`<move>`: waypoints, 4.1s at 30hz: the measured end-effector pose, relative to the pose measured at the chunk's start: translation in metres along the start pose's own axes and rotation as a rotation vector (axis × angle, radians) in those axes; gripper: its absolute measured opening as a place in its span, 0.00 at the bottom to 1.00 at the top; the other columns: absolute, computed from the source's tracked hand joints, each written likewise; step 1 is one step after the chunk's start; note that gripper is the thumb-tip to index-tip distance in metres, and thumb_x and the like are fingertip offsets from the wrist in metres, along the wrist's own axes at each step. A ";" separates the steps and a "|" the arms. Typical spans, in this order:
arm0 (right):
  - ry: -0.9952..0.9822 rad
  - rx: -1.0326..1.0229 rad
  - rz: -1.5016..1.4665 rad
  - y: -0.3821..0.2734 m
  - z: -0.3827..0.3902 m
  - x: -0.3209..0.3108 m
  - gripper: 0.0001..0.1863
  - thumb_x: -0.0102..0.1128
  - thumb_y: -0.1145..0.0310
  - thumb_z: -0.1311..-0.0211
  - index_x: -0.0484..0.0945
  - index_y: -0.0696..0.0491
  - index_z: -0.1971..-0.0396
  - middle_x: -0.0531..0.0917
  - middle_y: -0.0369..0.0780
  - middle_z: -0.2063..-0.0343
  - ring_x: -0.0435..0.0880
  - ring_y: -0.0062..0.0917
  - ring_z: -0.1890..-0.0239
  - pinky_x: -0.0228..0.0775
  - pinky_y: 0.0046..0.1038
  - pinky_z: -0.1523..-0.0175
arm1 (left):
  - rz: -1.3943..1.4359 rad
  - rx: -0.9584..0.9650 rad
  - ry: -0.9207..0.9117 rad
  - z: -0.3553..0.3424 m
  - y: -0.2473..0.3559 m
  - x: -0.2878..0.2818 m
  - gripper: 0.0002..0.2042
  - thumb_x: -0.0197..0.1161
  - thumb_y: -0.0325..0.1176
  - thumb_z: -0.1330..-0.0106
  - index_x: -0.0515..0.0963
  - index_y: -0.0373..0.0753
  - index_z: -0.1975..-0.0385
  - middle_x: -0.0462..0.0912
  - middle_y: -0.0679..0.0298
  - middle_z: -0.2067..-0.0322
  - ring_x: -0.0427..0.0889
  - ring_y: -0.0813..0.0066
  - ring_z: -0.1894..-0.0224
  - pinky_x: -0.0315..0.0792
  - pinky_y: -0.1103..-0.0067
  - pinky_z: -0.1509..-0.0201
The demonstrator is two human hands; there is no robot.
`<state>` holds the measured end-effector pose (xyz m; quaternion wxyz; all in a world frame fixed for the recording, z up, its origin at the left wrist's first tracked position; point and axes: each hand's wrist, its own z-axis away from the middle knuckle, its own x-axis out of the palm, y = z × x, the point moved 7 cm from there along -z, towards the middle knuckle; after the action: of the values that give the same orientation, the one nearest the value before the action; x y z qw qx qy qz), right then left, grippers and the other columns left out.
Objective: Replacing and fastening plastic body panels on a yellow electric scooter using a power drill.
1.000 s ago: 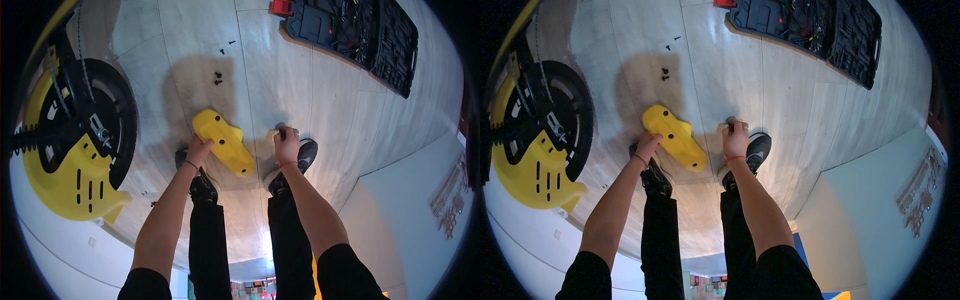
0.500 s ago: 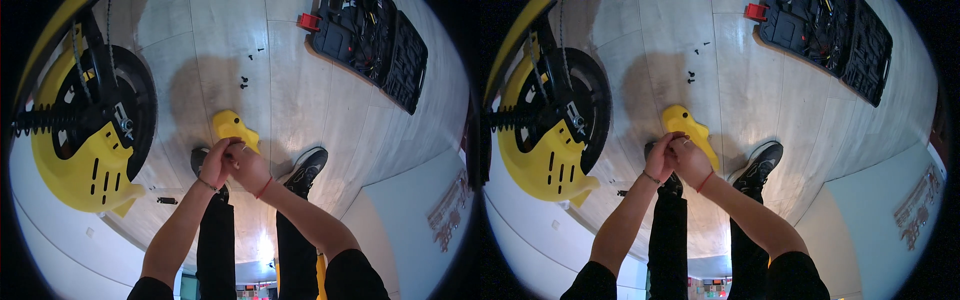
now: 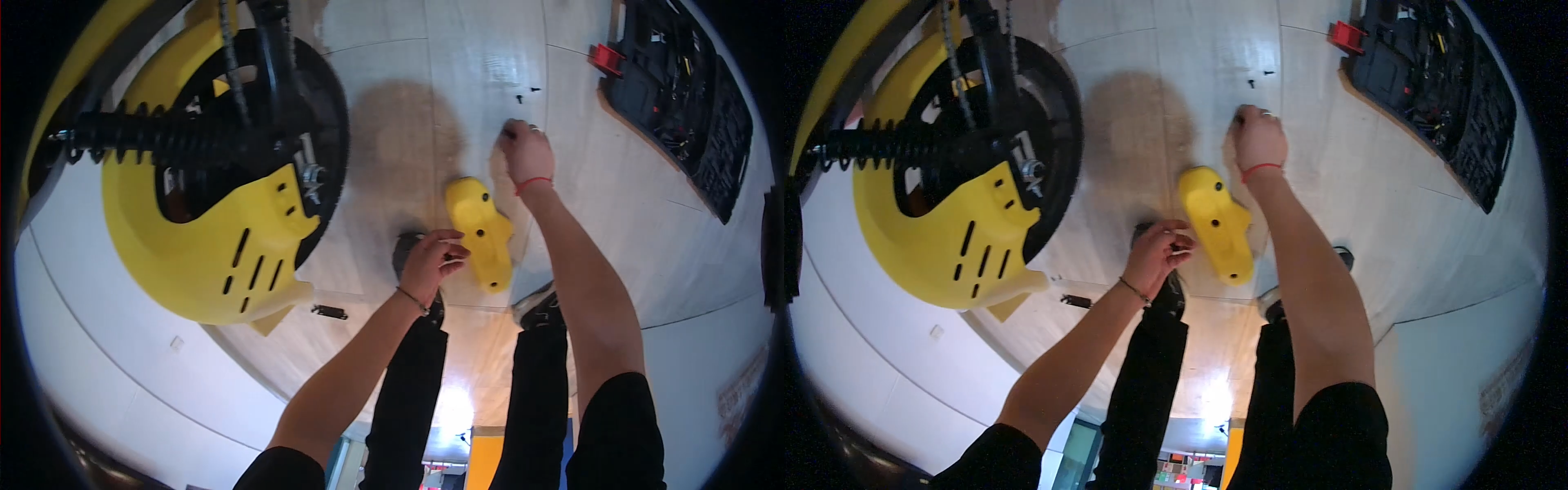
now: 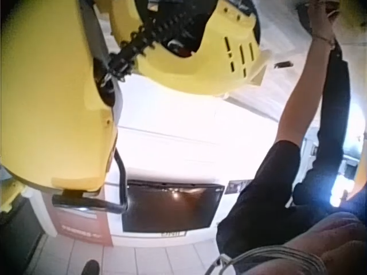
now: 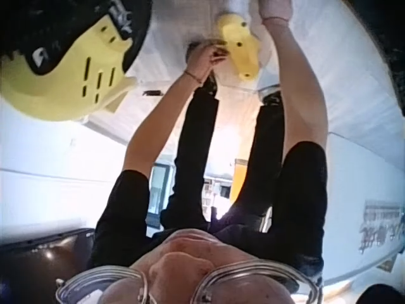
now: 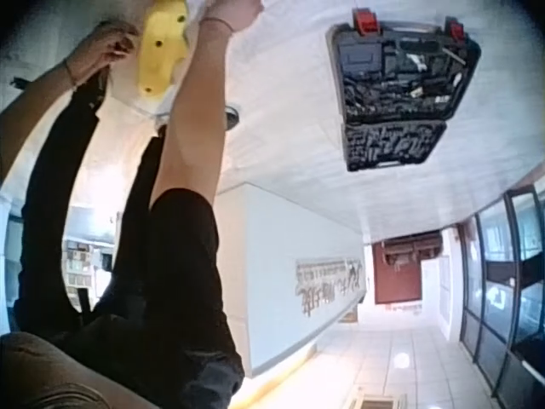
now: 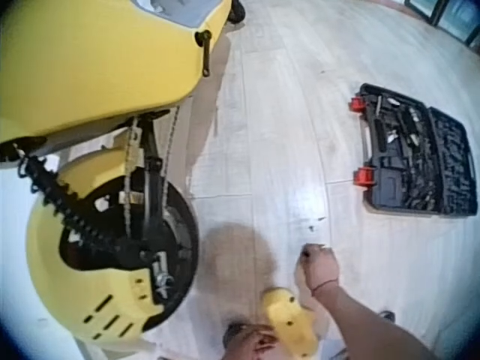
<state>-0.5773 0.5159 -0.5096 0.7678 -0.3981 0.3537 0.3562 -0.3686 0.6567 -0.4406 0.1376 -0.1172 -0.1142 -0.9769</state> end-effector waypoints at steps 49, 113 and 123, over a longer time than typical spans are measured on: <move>-0.031 -0.547 -1.266 -0.242 0.126 -0.051 0.08 0.61 0.72 0.44 0.77 0.59 0.66 0.80 0.47 0.69 0.81 0.37 0.67 0.75 0.32 0.61 | -2.688 1.097 0.926 0.163 0.221 0.014 0.48 0.75 0.53 0.64 0.64 0.35 0.41 0.71 0.59 0.48 0.71 0.69 0.61 0.58 0.73 0.57; -0.045 -0.109 0.027 0.010 0.176 -0.002 0.41 0.72 0.58 0.67 0.68 0.61 0.50 0.72 0.46 0.61 0.72 0.40 0.59 0.65 0.37 0.53 | -0.526 0.167 -0.123 -0.069 -0.016 -0.053 0.18 0.64 0.44 0.38 0.72 0.39 0.57 0.72 0.72 0.77 0.67 0.85 0.79 0.61 0.84 0.78; 0.249 -1.120 0.358 -0.136 0.104 -0.134 0.24 0.56 0.68 0.50 0.71 0.54 0.49 0.74 0.36 0.65 0.74 0.27 0.58 0.65 0.27 0.54 | 0.209 0.411 -0.343 -0.004 0.027 -0.008 0.05 0.54 0.26 0.35 0.70 0.42 0.61 0.61 0.74 0.83 0.53 0.86 0.86 0.49 0.86 0.81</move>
<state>-0.5043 0.5113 -0.3049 0.3219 -0.7151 0.2610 0.5630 -0.3537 0.6325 -0.4418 0.2372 -0.2615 -0.3186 -0.8797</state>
